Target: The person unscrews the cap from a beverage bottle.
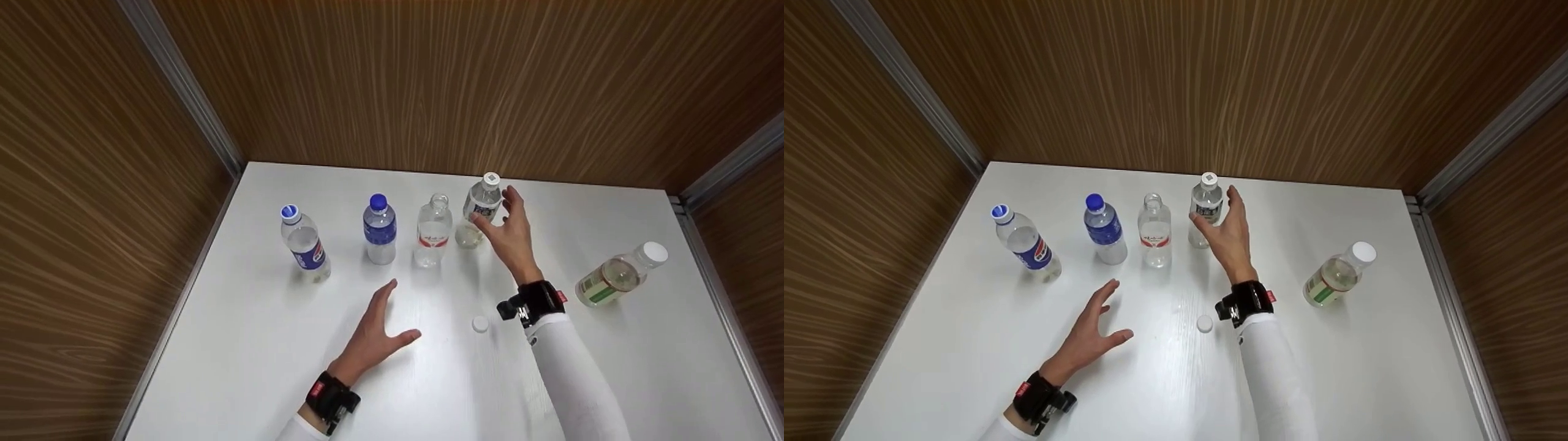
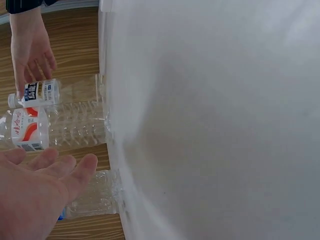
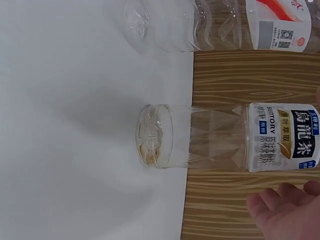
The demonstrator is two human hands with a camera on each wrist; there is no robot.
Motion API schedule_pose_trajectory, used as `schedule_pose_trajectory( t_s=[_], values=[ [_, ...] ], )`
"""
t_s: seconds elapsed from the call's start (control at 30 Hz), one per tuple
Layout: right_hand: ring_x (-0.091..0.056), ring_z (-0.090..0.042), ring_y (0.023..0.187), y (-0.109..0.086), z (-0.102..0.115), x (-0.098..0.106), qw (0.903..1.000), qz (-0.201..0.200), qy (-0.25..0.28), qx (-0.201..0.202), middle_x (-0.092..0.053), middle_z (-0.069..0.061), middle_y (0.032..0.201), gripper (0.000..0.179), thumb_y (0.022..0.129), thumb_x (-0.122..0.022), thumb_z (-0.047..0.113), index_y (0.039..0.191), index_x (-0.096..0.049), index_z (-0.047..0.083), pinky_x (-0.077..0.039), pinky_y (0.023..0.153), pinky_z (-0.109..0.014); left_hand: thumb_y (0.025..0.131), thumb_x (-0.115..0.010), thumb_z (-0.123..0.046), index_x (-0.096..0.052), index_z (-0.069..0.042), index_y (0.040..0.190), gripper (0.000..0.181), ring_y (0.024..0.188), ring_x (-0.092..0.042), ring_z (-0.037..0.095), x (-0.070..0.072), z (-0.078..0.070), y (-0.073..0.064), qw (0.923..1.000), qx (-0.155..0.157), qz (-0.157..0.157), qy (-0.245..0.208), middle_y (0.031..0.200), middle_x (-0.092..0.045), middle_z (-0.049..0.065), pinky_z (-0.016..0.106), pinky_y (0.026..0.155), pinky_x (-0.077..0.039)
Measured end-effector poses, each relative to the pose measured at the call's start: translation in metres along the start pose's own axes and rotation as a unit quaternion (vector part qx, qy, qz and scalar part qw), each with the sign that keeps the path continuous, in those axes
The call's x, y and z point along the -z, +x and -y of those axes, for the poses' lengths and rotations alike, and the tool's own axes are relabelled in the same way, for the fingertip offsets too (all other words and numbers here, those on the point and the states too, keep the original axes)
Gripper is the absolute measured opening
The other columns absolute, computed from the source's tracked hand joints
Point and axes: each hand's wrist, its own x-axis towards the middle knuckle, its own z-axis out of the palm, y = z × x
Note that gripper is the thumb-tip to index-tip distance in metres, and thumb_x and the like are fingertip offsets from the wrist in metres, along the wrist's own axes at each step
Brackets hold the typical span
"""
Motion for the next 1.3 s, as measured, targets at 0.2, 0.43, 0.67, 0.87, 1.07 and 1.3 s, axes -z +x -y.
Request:
schedule_pose_trajectory(
  t_s=[0.2,0.43,0.67,0.87,1.07,1.3],
  values=[
    [-0.03,-0.033,0.153,0.008,-0.001,-0.006,0.9994,0.022,0.027,-0.008,-0.03,-0.017,0.166,0.104,0.089,-0.083,0.034,0.164,-0.016,0.008,-0.029,0.121,-0.049,0.088,-0.083,-0.037,-0.021,-0.012,0.164,0.101,0.153,-0.027,0.032,-0.002,-0.001,-0.001,1.0,-0.005,-0.001,0.001,0.166,-0.027,0.014,0.053,0.122,-0.026],
    [-0.041,-0.031,0.147,0.011,-0.002,-0.009,0.9992,0.008,0.037,0.012,-0.042,-0.018,0.157,0.09,0.092,-0.08,0.025,0.161,-0.026,0.007,-0.035,0.119,-0.042,0.088,-0.084,-0.031,-0.022,-0.01,0.163,0.1,0.153,-0.028,0.031,-0.002,-0.001,0.002,0.9999,-0.01,-0.003,0.003,0.166,-0.029,0.014,0.052,0.122,-0.025],
    [-0.048,-0.036,0.14,0.006,-0.001,-0.003,0.9992,-0.001,0.018,0.034,-0.047,-0.022,0.151,0.08,0.094,-0.077,0.021,0.156,-0.032,0.0,-0.041,0.115,-0.043,0.088,-0.083,-0.033,-0.021,-0.009,0.164,0.101,0.153,-0.028,0.03,-0.003,-0.002,0.002,1.0,-0.007,-0.002,0.004,0.166,-0.028,0.014,0.051,0.122,-0.026],
    [-0.048,-0.037,0.14,-0.006,0.009,0.012,0.9987,-0.004,0.011,0.051,-0.047,-0.021,0.151,0.081,0.094,-0.078,0.024,0.157,-0.032,0.001,-0.041,0.115,-0.044,0.088,-0.083,-0.034,-0.021,-0.009,0.164,0.101,0.152,-0.028,0.032,-0.005,-0.003,0.004,0.9999,-0.013,0.001,-0.003,0.166,-0.027,0.015,0.052,0.121,-0.027],
    [-0.049,-0.036,0.139,-0.021,0.016,0.02,0.9973,-0.006,0.013,0.073,-0.05,-0.021,0.149,0.079,0.093,-0.079,0.019,0.155,-0.034,0.0,-0.041,0.115,-0.045,0.088,-0.083,-0.036,-0.02,-0.01,0.164,0.102,0.153,-0.027,0.031,-0.005,-0.003,0.006,0.9999,-0.01,0.011,0.0,0.167,-0.025,0.014,0.052,0.122,-0.025],
    [-0.052,-0.035,0.137,-0.044,0.021,0.021,0.996,0.013,0.009,0.088,-0.052,-0.02,0.147,0.078,0.093,-0.079,0.015,0.155,-0.035,0.0,-0.042,0.114,-0.046,0.088,-0.082,-0.038,-0.021,-0.009,0.164,0.102,0.152,-0.027,0.032,-0.005,-0.002,0.007,0.9998,-0.016,0.015,-0.004,0.166,-0.026,0.016,0.053,0.122,-0.025]
  ],
)
